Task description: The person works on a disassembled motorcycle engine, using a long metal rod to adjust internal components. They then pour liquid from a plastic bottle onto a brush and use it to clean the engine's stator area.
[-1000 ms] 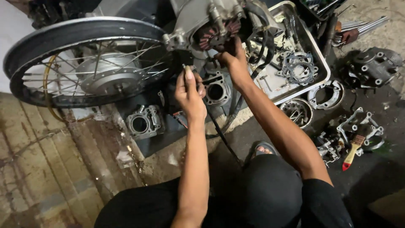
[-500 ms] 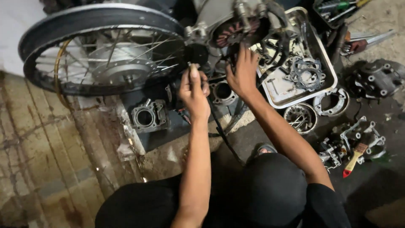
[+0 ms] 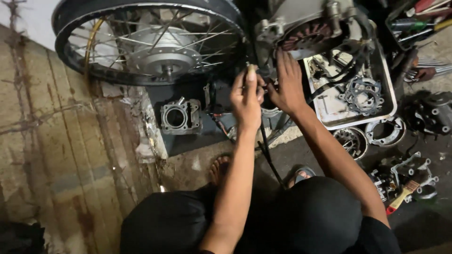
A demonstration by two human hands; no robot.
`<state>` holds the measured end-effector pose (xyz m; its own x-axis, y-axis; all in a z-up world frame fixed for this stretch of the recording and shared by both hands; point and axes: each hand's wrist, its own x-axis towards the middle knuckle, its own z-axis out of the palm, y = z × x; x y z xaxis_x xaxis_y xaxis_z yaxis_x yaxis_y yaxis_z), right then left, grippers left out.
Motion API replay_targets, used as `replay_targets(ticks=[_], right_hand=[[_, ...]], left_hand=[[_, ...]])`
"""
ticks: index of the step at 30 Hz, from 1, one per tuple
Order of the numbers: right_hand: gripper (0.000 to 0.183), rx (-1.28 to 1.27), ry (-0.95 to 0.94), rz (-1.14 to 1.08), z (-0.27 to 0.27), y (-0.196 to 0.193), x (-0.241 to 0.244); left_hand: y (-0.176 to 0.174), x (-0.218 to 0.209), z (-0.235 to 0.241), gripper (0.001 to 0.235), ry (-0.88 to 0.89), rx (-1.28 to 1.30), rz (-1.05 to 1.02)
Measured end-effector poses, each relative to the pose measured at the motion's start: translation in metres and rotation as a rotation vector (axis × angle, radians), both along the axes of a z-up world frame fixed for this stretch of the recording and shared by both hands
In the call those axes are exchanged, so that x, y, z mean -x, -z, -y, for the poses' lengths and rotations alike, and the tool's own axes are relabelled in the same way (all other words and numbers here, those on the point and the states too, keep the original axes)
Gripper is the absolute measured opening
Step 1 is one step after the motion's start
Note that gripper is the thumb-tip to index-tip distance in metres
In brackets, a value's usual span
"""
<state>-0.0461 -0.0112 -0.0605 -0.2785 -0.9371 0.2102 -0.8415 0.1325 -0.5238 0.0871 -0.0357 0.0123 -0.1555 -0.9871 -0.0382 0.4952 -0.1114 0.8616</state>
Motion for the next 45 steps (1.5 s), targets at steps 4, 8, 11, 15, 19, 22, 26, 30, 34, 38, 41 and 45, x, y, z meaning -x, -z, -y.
replay_targets(ticks=[4,8,11,15,19,22,26,30,34,38,41,45], right_hand=[[0.094,-0.011,-0.008,0.008,0.001,0.004,0.001],[0.093,0.021,0.016,-0.027,0.003,0.01,0.002],[0.093,0.064,0.006,-0.061,0.004,0.017,0.007],[0.082,0.071,-0.037,-0.048,0.0,-0.013,-0.002],[0.086,0.009,-0.046,-0.003,0.0,-0.013,-0.001],[0.081,0.023,-0.049,-0.046,0.001,-0.017,-0.006],[0.078,0.035,-0.044,-0.055,0.002,-0.017,-0.005],[0.091,0.13,-0.064,-0.059,0.0,-0.006,0.006],[0.093,0.089,-0.027,-0.045,-0.003,0.008,0.02],[0.086,0.084,-0.029,-0.048,-0.008,-0.006,0.008],[0.078,0.136,-0.013,-0.036,-0.019,0.005,0.011],[0.056,0.179,-0.015,0.091,-0.052,-0.014,0.001]], left_hand=[[0.009,0.002,0.001,0.027,-0.005,0.001,-0.016],[0.007,0.002,0.0,0.026,-0.008,-0.009,-0.039],[0.011,0.001,0.001,0.026,-0.019,-0.01,-0.048],[-0.007,-0.014,0.001,0.031,0.092,-0.05,-0.125],[-0.002,-0.013,0.0,0.027,0.067,-0.009,-0.133],[-0.013,-0.016,-0.003,0.026,0.053,-0.034,-0.108],[-0.015,-0.017,-0.004,0.026,0.073,-0.055,-0.157],[0.004,-0.003,-0.005,0.026,-0.029,-0.069,-0.114],[0.009,-0.002,-0.004,0.024,-0.04,-0.063,-0.108],[0.013,0.0,-0.003,0.024,-0.048,-0.092,-0.071],[0.012,0.002,-0.002,0.025,-0.053,-0.1,-0.064],[0.015,0.003,-0.001,0.024,-0.043,-0.101,-0.085]])
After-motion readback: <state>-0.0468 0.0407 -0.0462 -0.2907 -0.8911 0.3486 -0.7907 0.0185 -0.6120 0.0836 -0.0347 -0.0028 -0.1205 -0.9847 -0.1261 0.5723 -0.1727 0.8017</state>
